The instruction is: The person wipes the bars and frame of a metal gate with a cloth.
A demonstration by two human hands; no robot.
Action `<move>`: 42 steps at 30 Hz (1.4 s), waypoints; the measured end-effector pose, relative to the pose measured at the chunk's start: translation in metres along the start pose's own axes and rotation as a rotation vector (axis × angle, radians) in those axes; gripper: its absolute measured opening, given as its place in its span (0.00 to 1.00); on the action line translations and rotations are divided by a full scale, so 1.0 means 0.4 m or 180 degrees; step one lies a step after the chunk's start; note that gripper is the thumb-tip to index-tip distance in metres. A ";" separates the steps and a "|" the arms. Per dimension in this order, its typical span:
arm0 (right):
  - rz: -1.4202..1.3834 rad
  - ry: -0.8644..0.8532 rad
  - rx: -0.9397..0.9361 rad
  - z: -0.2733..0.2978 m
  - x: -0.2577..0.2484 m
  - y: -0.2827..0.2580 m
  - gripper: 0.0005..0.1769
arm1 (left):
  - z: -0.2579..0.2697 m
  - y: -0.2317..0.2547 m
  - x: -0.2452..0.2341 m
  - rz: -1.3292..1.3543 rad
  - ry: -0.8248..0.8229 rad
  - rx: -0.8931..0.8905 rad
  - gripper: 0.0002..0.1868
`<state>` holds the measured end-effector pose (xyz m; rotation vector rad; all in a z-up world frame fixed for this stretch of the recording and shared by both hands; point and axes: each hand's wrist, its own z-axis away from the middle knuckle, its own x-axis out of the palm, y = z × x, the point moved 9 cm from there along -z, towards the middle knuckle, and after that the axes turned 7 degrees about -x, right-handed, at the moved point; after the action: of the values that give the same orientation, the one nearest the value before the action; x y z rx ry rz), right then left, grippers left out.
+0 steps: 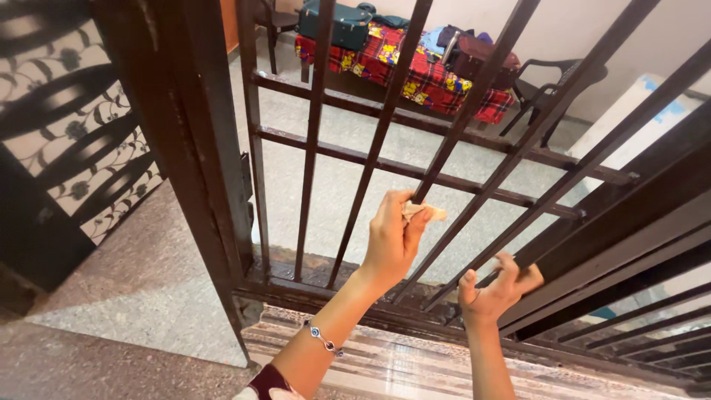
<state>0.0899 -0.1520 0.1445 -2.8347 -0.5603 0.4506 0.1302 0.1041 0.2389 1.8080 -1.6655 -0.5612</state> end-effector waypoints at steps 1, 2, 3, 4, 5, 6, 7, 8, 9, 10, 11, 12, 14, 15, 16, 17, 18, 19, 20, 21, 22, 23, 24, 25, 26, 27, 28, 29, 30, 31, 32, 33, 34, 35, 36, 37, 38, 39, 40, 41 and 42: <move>0.0142 0.0132 -0.0041 -0.008 -0.012 -0.034 0.42 | -0.003 -0.003 0.004 0.0015 -0.0005 0.0000 0.13; 0.0281 0.0265 -0.0083 -0.003 -0.015 -0.084 0.45 | -0.001 0.001 0.005 0.0014 0.0009 0.0059 0.12; 0.0391 0.0411 -0.0127 -0.002 -0.009 -0.137 0.48 | -0.001 0.006 0.000 -0.0006 0.0029 0.0136 0.12; 0.0420 0.0401 0.0020 -0.007 0.002 -0.169 0.54 | 0.001 0.011 -0.003 -0.0027 0.0049 0.0212 0.12; 0.0435 0.0401 0.0168 -0.014 0.018 -0.198 0.60 | -0.001 0.002 -0.002 0.0002 0.0001 0.0060 0.13; 0.0446 0.0399 0.0315 -0.024 0.029 -0.217 0.66 | 0.000 -0.005 0.000 0.0031 -0.0047 -0.0091 0.13; 0.0534 0.0407 0.0393 -0.036 0.034 -0.233 0.68 | -0.004 -0.011 0.004 0.0063 -0.0100 -0.0236 0.13; 0.0621 0.0415 0.0472 -0.042 0.036 -0.242 0.69 | -0.009 -0.001 -0.002 0.0025 -0.0046 -0.0122 0.13; 0.0728 0.0396 0.0546 -0.045 0.034 -0.239 0.71 | -0.005 0.008 -0.002 0.0001 0.0012 -0.0039 0.13; 0.0748 0.0525 0.0492 -0.052 0.037 -0.239 0.70 | -0.006 0.016 -0.003 -0.0023 0.0071 0.0043 0.13; 0.0778 0.0620 0.0458 -0.046 0.040 -0.240 0.68 | -0.003 0.014 -0.005 -0.0051 0.0047 -0.0044 0.12; 0.0808 0.0715 0.0422 -0.036 0.038 -0.239 0.67 | -0.002 0.013 -0.008 -0.0078 0.0022 -0.0130 0.12; 0.0842 0.0591 0.0466 -0.030 0.054 -0.220 0.67 | -0.023 0.026 -0.006 -0.0123 -0.0062 -0.0137 0.12; 0.0859 0.0499 0.0491 -0.020 0.056 -0.214 0.67 | -0.025 0.040 -0.005 -0.0149 -0.0113 -0.0112 0.12; 0.0917 0.0504 0.0410 -0.015 0.057 -0.216 0.67 | -0.028 0.054 -0.003 -0.0176 -0.0164 -0.0088 0.12; 0.0969 0.0514 0.0331 -0.014 0.065 -0.218 0.66 | -0.034 0.065 -0.006 -0.0187 -0.0083 -0.0087 0.12; 0.1020 0.0524 0.0253 -0.016 0.071 -0.221 0.65 | -0.038 0.075 -0.001 -0.0198 -0.0001 -0.0085 0.12; 0.0988 0.0556 0.0177 -0.020 0.073 -0.224 0.63 | -0.040 0.082 -0.001 -0.0206 0.0065 -0.0072 0.13; 0.0956 0.0589 0.0101 -0.024 0.074 -0.227 0.60 | -0.040 0.072 -0.006 -0.0125 0.0082 -0.0150 0.14; 0.0936 0.0590 0.0018 -0.020 0.068 -0.230 0.58 | -0.029 0.054 -0.007 -0.0036 0.0107 -0.0262 0.14; 0.0971 0.0554 -0.0063 -0.016 0.067 -0.237 0.50 | -0.016 0.028 -0.008 0.0054 0.0133 -0.0373 0.15; 0.1011 0.0535 -0.0134 -0.018 0.066 -0.244 0.42 | 0.004 0.012 -0.012 -0.0007 0.0142 -0.0365 0.15; 0.1051 0.0515 -0.0206 -0.021 0.066 -0.253 0.36 | 0.031 -0.003 -0.021 -0.0067 0.0150 -0.0357 0.15; 0.0998 0.0441 -0.0171 -0.027 0.071 -0.253 0.33 | 0.049 -0.017 -0.028 -0.0125 0.0149 -0.0342 0.15; 0.0945 0.0368 -0.0135 -0.032 0.076 -0.254 0.32 | 0.058 -0.032 -0.033 -0.0211 0.0130 -0.0359 0.16; 0.0910 0.0270 -0.0100 -0.032 0.074 -0.252 0.30 | 0.072 -0.040 -0.036 -0.0285 0.0108 -0.0404 0.16; 0.0868 0.0246 -0.0090 -0.031 0.072 -0.256 0.28 | 0.082 -0.040 -0.037 -0.0359 0.0085 -0.0448 0.17; 0.0831 0.0241 -0.0086 -0.033 0.074 -0.260 0.25 | 0.075 -0.024 -0.036 -0.0316 0.0105 -0.0335 0.16; 0.0793 0.0235 -0.0082 -0.034 0.072 -0.263 0.23 | 0.058 -0.004 -0.034 -0.0272 0.0125 -0.0221 0.16; 0.0804 0.0269 -0.0106 -0.040 0.069 -0.268 0.22 | 0.028 0.020 -0.034 -0.0237 0.0147 -0.0081 0.15; 0.0816 0.0302 -0.0131 -0.046 0.067 -0.271 0.22 | -0.008 0.018 -0.019 0.0017 0.0025 -0.0341 0.15; 0.0831 0.0325 -0.0147 -0.045 0.063 -0.273 0.21 | -0.037 0.011 0.001 0.0268 -0.0107 -0.0613 0.15; 0.0834 0.0333 -0.0137 -0.043 0.063 -0.274 0.21 | -0.049 0.003 0.020 0.0517 -0.0243 -0.0885 0.15; 0.0838 0.0342 -0.0140 -0.043 0.066 -0.274 0.20 | -0.053 0.023 0.017 0.0460 -0.0239 -0.0646 0.15; 0.0841 0.0351 -0.0144 -0.043 0.063 -0.270 0.19 | -0.055 0.032 0.009 0.0405 -0.0236 -0.0408 0.15; 0.0831 0.0353 -0.0128 -0.044 0.064 -0.267 0.19 | -0.054 0.034 -0.002 0.0331 -0.0232 -0.0157 0.14; 0.0822 0.0355 -0.0112 -0.044 0.065 -0.264 0.19 | -0.042 0.006 -0.003 0.0224 -0.0301 -0.0319 0.14; 0.0813 0.0346 -0.0095 -0.042 0.064 -0.262 0.19 | -0.013 -0.025 -0.006 0.0115 -0.0369 -0.0491 0.14; 0.0824 0.0334 -0.0093 -0.040 0.065 -0.261 0.19 | 0.020 -0.058 -0.009 0.0006 -0.0439 -0.0662 0.15; 0.0835 0.0320 -0.0099 -0.040 0.066 -0.259 0.20 | 0.050 -0.084 -0.013 -0.0005 -0.0450 -0.0702 0.15; 0.0846 0.0305 -0.0105 -0.039 0.067 -0.258 0.21 | 0.081 -0.109 -0.017 -0.0016 -0.0461 -0.0740 0.15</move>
<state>0.0843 -0.0504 0.1799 -2.9552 -0.1741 0.3494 0.1394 0.1068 0.1849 1.6364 -1.6143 -0.8685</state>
